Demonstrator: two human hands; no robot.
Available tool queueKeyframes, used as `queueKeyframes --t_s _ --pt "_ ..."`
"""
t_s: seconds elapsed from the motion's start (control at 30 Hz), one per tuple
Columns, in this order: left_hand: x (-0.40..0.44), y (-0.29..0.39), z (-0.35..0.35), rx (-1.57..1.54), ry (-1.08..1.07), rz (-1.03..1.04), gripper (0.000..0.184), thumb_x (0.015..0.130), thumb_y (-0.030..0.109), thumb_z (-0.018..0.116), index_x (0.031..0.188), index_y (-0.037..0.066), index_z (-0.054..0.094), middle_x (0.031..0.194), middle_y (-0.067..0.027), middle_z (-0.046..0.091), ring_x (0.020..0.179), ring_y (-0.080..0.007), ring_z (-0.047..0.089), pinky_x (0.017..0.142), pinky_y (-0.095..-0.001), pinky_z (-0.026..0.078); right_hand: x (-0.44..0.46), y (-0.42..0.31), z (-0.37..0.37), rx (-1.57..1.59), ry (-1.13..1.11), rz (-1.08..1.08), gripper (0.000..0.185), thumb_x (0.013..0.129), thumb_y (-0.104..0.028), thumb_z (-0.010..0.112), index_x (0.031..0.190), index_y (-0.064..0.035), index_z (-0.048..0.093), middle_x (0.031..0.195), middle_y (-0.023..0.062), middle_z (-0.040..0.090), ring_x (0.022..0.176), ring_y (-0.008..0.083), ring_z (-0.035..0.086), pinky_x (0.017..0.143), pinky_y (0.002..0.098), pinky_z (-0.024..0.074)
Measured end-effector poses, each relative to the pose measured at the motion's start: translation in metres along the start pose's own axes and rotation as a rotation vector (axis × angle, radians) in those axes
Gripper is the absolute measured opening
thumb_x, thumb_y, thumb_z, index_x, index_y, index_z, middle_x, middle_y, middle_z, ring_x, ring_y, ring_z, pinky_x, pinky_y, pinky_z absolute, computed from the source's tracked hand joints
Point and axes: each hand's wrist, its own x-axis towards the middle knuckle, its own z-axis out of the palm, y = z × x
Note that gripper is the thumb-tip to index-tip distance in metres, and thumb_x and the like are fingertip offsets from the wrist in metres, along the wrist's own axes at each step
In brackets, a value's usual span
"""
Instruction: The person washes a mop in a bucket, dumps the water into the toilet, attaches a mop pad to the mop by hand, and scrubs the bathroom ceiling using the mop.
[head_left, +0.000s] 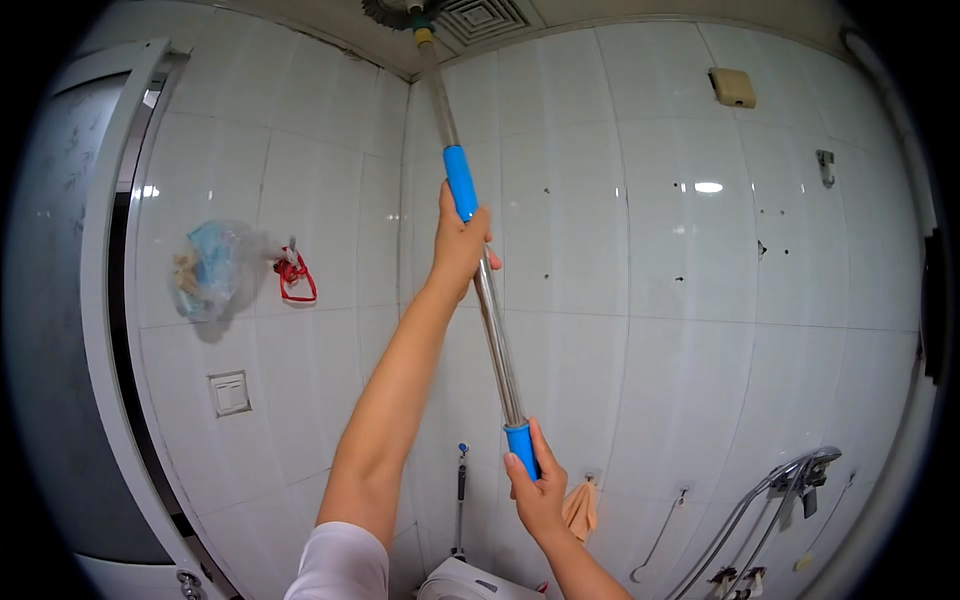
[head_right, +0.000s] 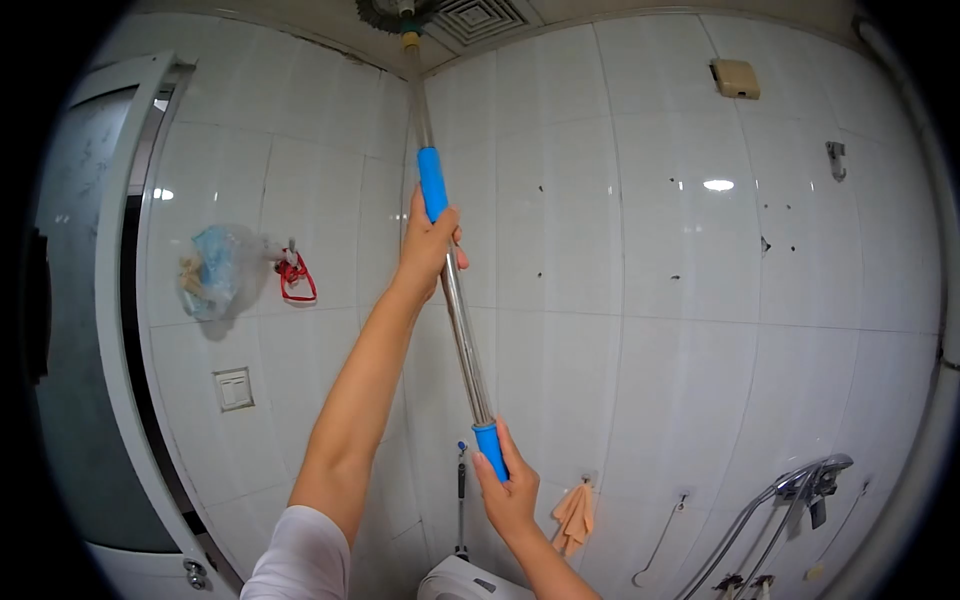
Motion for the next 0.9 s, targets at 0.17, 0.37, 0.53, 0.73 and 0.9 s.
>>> queueKeyframes --t_s 0.17,0.37,0.53,0.73,0.9 --pt "-0.011 -0.001 0.015 0.063 -0.072 -0.036 0.069 0.085 0.015 0.050 0.141 0.012 0.011 0.077 -0.0044 0.044 0.061 -0.0102 0.047 0.040 -0.0266 0.048 -0.014 0.012 0.002 0.011 0.040 -0.038 0.052 0.085 -0.013 0.061 0.132 0.0002 0.042 0.084 0.0055 0.062 0.062 0.0057 0.051 0.058 0.0199 0.0430" --pt "-0.010 -0.008 0.038 0.096 -0.140 -0.047 0.070 0.085 0.015 0.049 0.142 0.013 0.009 0.078 -0.0043 0.044 0.064 -0.0109 0.047 0.042 -0.0274 0.049 -0.015 0.015 0.002 0.085 0.031 0.019 0.061 0.087 -0.011 0.056 0.140 -0.0041 0.027 0.069 0.0006 0.050 0.049 0.0047 0.043 0.040 0.0202 0.0374" --pt "0.022 -0.019 0.046 0.148 -0.160 0.003 0.074 0.086 0.017 0.048 0.143 0.013 0.001 0.077 -0.0081 0.048 0.057 -0.0144 0.050 0.043 -0.0287 0.049 0.012 0.004 -0.002 0.133 0.035 -0.021 0.060 0.087 -0.012 0.057 0.139 -0.0045 0.029 0.069 0.0014 0.050 0.051 0.0047 0.044 0.038 0.0193 0.0372" --pt "0.040 -0.019 0.029 0.123 -0.054 -0.030 0.070 0.087 0.017 0.049 0.142 0.013 0.006 0.075 -0.0069 0.047 0.054 -0.0140 0.049 0.045 -0.0296 0.050 0.039 0.000 -0.004 0.071 0.029 -0.092 0.054 0.087 -0.012 0.057 0.136 -0.0075 0.038 0.067 -0.0018 0.050 0.049 0.0032 0.042 0.040 0.0199 0.0367" --pt "0.045 -0.005 -0.006 0.103 0.000 -0.017 0.062 0.086 0.019 0.052 0.137 0.013 0.017 0.076 -0.0042 0.044 0.054 -0.0115 0.048 0.043 -0.0278 0.049 0.051 -0.018 0.004 0.091 -0.067 -0.005 0.054 0.086 -0.015 0.058 0.136 -0.0102 0.039 0.067 -0.0015 0.050 0.049 0.0033 0.042 0.041 0.0199 0.0362"
